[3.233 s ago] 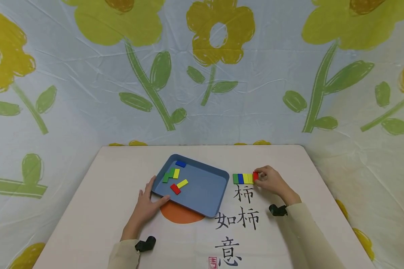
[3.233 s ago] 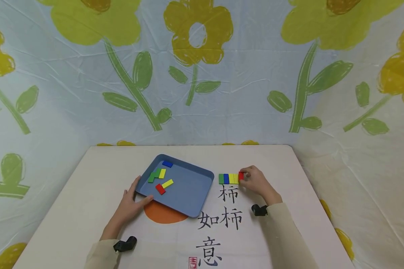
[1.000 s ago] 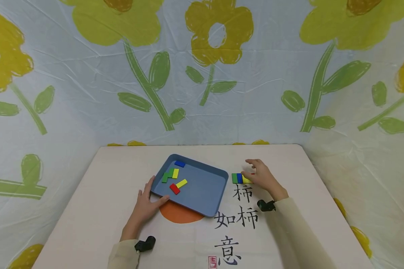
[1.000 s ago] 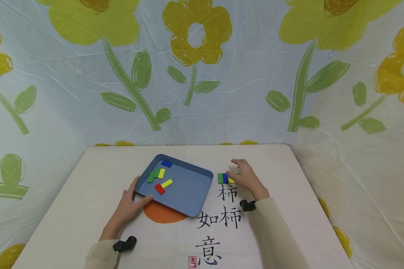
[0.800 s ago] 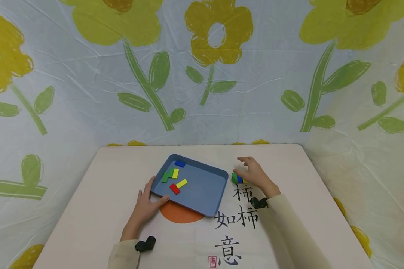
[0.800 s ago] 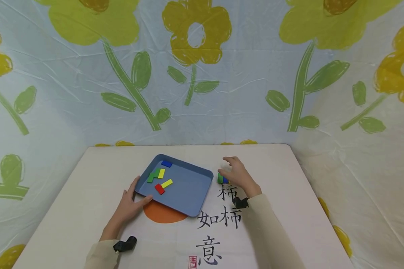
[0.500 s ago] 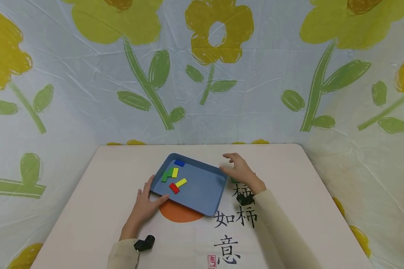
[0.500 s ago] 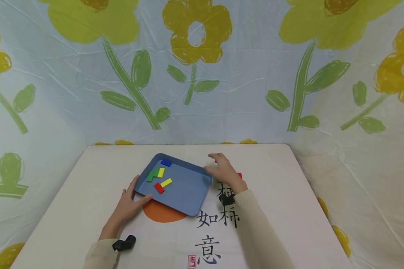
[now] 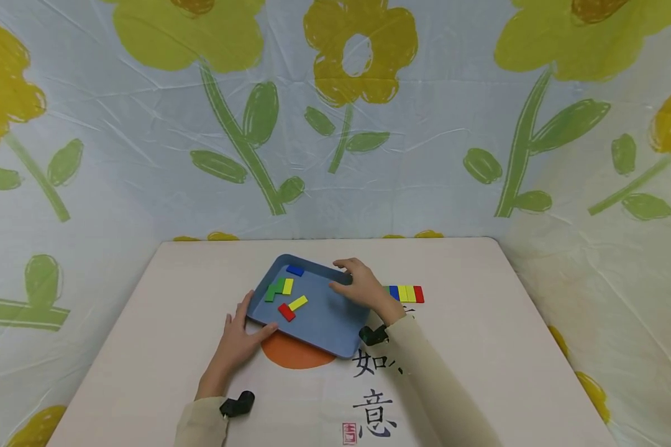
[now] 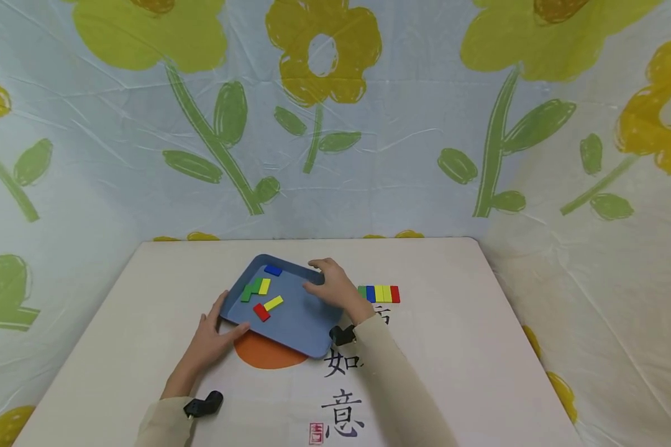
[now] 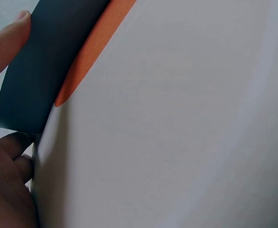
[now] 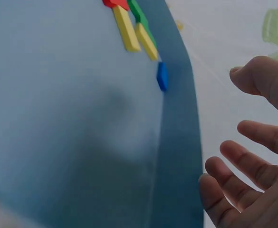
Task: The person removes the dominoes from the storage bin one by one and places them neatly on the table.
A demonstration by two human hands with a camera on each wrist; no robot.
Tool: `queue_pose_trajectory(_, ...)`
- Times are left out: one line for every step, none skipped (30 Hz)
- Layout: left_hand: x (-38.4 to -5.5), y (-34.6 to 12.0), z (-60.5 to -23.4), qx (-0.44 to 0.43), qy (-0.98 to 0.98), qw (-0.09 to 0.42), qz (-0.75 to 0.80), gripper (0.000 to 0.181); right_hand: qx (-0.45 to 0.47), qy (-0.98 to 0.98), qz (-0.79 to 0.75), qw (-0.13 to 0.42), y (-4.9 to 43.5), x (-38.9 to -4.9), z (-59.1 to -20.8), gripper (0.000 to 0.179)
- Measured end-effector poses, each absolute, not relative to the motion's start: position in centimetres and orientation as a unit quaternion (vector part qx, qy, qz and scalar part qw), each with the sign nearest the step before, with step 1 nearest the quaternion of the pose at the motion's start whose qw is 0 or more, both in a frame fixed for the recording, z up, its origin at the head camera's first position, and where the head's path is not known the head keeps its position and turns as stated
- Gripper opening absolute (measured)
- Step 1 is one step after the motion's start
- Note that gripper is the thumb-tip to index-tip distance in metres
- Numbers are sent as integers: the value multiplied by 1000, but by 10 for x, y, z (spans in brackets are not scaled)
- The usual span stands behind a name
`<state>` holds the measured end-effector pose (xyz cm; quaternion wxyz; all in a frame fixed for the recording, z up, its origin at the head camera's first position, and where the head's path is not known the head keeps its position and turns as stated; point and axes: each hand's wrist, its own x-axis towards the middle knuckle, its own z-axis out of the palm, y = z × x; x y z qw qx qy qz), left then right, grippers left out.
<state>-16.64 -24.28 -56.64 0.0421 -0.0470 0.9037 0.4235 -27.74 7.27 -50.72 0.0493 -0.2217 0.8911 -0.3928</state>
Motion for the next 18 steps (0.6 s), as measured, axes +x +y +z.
queue_pose_trajectory(-166,-243,-566,-46,903,42,424,106,-224,890,-395,51,70,-277,-509,56)
queue_pose_trajectory(-166,-243,-566,-46,903,42,425,106,-226,889,-396,52,66,-276,-511,56)
queue_pose_trajectory(-166,-243,-566,-46,903,41,425,106,-227,888,-397,56,64,-276,-513,57)
queue_pose_trajectory(-166,-243,-566,-46,903,41,426,106,-229,887,-396,58,61,-275,-514,56)
queue_pose_trajectory(-166,-243,-566,-46,903,41,426,106,-231,886,-397,61,58,-275,-516,56)
queue_pose_trajectory(-166,-243,-566,-46,902,42,427,106,-233,885,-397,64,55,-275,-517,56)
queue_pose_trajectory(-166,-243,-566,-46,902,42,427,106,-234,885,-396,68,52,-275,-518,57)
queue_pose_trajectory(-165,-243,-565,-47,902,43,427,106,-235,885,-395,73,49,-274,-519,57)
queue_pose_trajectory(-165,-243,-565,-50,902,45,426,106,-237,885,-394,76,47,-274,-520,57)
queue_pose_trajectory(-165,-243,-565,-51,902,47,426,106,-240,884,-393,80,45,-274,-522,57)
queue_pose_trajectory(-165,-243,-565,-54,903,50,424,106,-243,883,-392,85,42,-273,-523,57)
queue_pose_trajectory(-165,-243,-564,-56,903,52,424,106,-246,883,-390,90,41,-272,-524,58)
queue_pose_trajectory(-165,-243,-564,-58,903,54,423,107,-250,881,-390,95,39,-271,-525,58)
queue_pose_trajectory(-165,-243,-564,-61,903,57,421,107,-254,879,-391,101,37,-270,-526,58)
queue_pose_trajectory(-165,-242,-564,-64,903,59,421,107,-259,877,-391,107,35,-270,-527,57)
queue_pose_trajectory(-165,-242,-564,-66,903,60,421,107,-262,876,-389,114,34,-269,-528,57)
queue_pose_trajectory(-165,-242,-564,-67,903,61,420,108,-266,874,-388,120,33,-268,-529,57)
queue_pose_trajectory(-166,-242,-563,-68,903,61,420,108,-269,872,-389,126,32,-267,-529,56)
